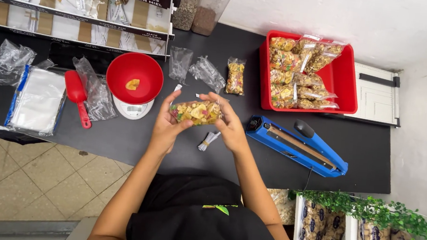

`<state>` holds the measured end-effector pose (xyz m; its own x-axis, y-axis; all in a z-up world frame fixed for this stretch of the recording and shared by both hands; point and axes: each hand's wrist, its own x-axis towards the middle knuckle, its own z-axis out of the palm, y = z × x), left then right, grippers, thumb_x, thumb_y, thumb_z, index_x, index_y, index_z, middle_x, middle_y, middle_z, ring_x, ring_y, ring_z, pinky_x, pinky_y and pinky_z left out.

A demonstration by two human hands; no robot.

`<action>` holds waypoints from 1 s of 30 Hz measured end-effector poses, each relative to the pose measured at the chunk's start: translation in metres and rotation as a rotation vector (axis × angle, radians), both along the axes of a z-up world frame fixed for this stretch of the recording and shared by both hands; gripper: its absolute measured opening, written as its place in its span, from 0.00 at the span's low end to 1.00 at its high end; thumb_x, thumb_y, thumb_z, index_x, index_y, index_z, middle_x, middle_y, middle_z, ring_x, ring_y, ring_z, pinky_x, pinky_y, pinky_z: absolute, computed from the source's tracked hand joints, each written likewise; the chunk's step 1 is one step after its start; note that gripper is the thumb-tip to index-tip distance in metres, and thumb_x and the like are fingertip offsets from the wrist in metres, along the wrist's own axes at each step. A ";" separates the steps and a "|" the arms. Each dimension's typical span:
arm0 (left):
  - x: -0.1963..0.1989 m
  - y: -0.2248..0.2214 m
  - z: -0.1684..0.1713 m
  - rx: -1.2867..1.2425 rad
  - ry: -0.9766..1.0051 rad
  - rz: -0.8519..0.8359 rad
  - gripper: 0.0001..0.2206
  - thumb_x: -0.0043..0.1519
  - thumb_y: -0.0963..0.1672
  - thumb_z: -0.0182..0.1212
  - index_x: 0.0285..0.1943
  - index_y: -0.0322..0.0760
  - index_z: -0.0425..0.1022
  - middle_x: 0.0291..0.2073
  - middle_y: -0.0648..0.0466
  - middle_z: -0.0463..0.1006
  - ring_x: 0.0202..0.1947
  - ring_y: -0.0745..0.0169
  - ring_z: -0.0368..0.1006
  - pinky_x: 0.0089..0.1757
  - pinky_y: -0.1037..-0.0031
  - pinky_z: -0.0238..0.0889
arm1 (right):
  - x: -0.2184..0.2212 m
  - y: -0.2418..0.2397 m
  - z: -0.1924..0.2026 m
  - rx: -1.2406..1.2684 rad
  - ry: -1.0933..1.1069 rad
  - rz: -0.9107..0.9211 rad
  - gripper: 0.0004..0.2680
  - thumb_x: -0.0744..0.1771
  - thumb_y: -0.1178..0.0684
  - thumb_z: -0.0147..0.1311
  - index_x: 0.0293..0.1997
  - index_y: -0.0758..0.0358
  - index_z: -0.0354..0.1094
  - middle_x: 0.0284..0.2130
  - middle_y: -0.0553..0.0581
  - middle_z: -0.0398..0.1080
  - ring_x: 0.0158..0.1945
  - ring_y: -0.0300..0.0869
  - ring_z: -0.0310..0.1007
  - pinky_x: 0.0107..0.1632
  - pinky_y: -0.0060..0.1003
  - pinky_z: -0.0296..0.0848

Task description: The person seals plastic bags filled with mixed nuts using a blue handheld heat sealer. They then tie the sealed bags with small white plastic ties and place the finished packages into a red tray on the counter.

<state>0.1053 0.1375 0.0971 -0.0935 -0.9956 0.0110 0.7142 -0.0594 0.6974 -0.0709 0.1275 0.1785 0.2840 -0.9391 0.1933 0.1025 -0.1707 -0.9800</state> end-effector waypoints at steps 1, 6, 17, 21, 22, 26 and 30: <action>-0.001 0.001 -0.001 0.001 0.000 0.003 0.43 0.54 0.35 0.71 0.78 0.37 0.49 0.59 0.38 0.73 0.53 0.53 0.76 0.49 0.69 0.76 | 0.001 0.000 0.005 0.001 0.000 0.003 0.34 0.66 0.29 0.55 0.72 0.69 0.54 0.63 0.68 0.65 0.64 0.49 0.67 0.64 0.45 0.67; 0.001 0.007 -0.001 0.036 0.073 -0.063 0.35 0.53 0.32 0.70 0.71 0.31 0.62 0.65 0.34 0.69 0.60 0.47 0.73 0.55 0.65 0.71 | 0.008 0.003 0.020 0.013 0.148 -0.158 0.17 0.69 0.54 0.57 0.64 0.68 0.67 0.51 0.65 0.76 0.52 0.42 0.74 0.53 0.40 0.75; -0.003 0.012 -0.030 0.208 0.186 -0.149 0.27 0.57 0.35 0.66 0.67 0.29 0.65 0.57 0.40 0.76 0.52 0.48 0.78 0.52 0.55 0.75 | -0.006 0.003 -0.003 0.190 0.084 -0.258 0.13 0.71 0.52 0.50 0.59 0.68 0.71 0.48 0.63 0.76 0.50 0.40 0.73 0.51 0.39 0.77; -0.006 0.014 -0.025 0.232 0.213 -0.153 0.24 0.57 0.35 0.66 0.64 0.29 0.67 0.56 0.40 0.77 0.51 0.47 0.79 0.52 0.52 0.74 | -0.010 0.006 -0.004 0.132 0.327 -0.431 0.07 0.69 0.56 0.57 0.48 0.61 0.80 0.33 0.59 0.80 0.37 0.37 0.78 0.41 0.34 0.81; -0.008 0.014 -0.026 0.234 0.213 -0.157 0.24 0.57 0.35 0.66 0.64 0.29 0.67 0.56 0.40 0.77 0.51 0.47 0.79 0.52 0.52 0.74 | -0.008 0.006 0.001 0.134 0.328 -0.434 0.07 0.69 0.56 0.57 0.48 0.61 0.80 0.33 0.59 0.80 0.37 0.37 0.78 0.41 0.34 0.81; -0.008 0.013 -0.027 0.203 0.154 -0.185 0.29 0.54 0.35 0.68 0.67 0.29 0.66 0.53 0.44 0.76 0.49 0.50 0.79 0.47 0.58 0.78 | -0.006 0.008 0.018 0.075 0.359 -0.483 0.04 0.68 0.57 0.59 0.41 0.58 0.81 0.25 0.56 0.79 0.31 0.32 0.77 0.36 0.30 0.79; -0.007 0.015 -0.041 0.218 0.157 -0.167 0.30 0.51 0.33 0.69 0.66 0.28 0.66 0.51 0.40 0.76 0.47 0.45 0.80 0.42 0.58 0.81 | -0.019 0.009 0.012 0.124 0.216 -0.474 0.02 0.66 0.60 0.63 0.39 0.65 0.79 0.25 0.59 0.79 0.30 0.34 0.77 0.36 0.32 0.80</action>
<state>0.0984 0.1525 0.0559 -0.2703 -0.9470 -0.1734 0.7798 -0.3209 0.5375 -0.0900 0.1367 0.1901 -0.1553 -0.9862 0.0570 -0.1642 -0.0311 -0.9859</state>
